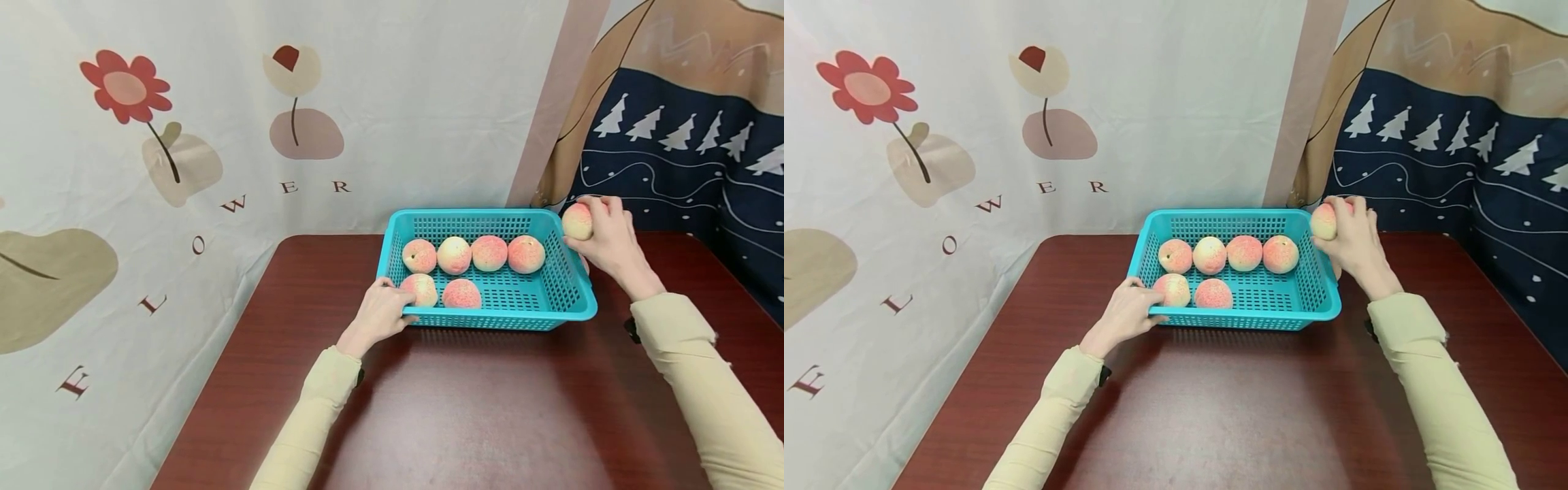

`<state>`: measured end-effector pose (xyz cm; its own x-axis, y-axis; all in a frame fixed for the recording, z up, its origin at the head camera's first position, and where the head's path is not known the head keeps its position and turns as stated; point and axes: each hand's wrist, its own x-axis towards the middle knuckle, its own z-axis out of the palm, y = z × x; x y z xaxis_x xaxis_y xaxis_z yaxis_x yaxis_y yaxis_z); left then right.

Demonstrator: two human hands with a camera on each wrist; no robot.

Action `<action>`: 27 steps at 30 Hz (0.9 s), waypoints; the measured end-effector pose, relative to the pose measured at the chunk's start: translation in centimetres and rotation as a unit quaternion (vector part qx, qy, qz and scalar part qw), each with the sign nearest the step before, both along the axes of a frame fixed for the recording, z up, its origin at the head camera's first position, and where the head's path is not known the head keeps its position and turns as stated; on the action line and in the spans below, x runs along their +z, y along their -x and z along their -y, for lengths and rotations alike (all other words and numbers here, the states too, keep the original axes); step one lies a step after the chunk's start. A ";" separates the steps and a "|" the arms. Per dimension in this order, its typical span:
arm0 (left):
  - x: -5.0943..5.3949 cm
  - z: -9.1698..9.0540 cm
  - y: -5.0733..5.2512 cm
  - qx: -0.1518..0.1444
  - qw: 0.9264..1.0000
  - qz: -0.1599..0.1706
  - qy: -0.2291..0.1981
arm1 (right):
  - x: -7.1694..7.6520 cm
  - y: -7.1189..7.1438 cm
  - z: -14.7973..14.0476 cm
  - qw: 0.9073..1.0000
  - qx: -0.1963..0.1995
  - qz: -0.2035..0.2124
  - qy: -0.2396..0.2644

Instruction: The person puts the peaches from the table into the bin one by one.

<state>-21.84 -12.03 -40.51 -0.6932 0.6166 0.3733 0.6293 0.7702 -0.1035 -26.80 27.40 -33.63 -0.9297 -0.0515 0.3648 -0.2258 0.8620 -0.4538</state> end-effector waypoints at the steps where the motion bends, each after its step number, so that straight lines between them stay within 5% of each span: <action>1: 0.0 0.0 0.0 0.001 1.000 0.001 0.000 | 0.1 -0.1 0.5 1.000 0.012 -0.005 -0.004; 12: -0.1 0.0 0.0 -0.001 1.000 -0.009 -0.005 | -0.9 -1.6 5.2 0.993 0.106 -0.005 -0.043; 27: -0.1 0.0 0.0 0.000 1.000 -0.011 -0.003 | -4.0 -2.2 8.5 0.986 0.162 0.017 -0.043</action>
<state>-21.89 -11.98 -40.61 -0.6848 0.6143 0.3921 0.6274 0.7706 -0.1116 -24.62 18.94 -37.58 -0.8709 -0.3771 0.3151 -0.4815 0.7827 -0.3944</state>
